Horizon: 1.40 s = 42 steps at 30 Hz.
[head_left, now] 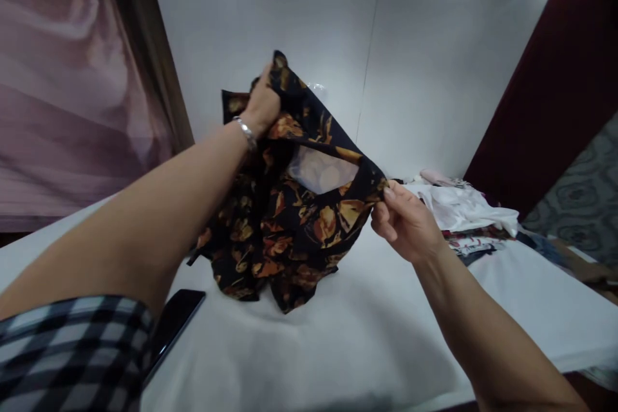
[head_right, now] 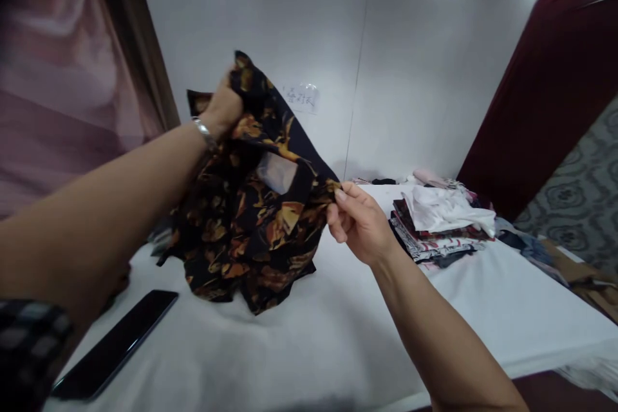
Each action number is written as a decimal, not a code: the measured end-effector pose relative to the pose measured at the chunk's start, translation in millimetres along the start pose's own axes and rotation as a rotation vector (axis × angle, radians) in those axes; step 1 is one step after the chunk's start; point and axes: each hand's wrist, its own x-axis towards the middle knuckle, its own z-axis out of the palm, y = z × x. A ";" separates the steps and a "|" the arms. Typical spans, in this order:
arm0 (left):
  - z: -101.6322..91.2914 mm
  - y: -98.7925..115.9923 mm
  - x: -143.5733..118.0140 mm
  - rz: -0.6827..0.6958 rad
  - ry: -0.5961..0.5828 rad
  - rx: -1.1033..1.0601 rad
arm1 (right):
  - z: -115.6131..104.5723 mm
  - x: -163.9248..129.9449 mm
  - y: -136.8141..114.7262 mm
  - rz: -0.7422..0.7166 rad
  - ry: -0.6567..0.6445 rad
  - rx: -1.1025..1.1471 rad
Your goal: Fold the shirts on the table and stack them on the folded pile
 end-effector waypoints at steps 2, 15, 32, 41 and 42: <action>34.3 -28.8 11.3 0.009 -0.072 0.012 | -30.2 1.7 11.4 0.016 0.121 0.040; 154.2 -174.2 -69.9 -0.202 -0.559 0.231 | -214.0 -107.6 135.4 0.394 0.839 -0.260; -13.2 -176.0 -274.2 -0.128 -0.396 0.755 | -55.2 -81.6 185.2 0.272 -0.245 -1.119; -10.4 -186.3 -278.0 -0.166 -0.422 0.848 | -128.6 -132.4 94.4 0.122 0.652 -0.506; -6.3 -184.9 -278.1 -0.169 -0.433 0.848 | -133.1 -140.3 93.5 0.157 0.664 -0.543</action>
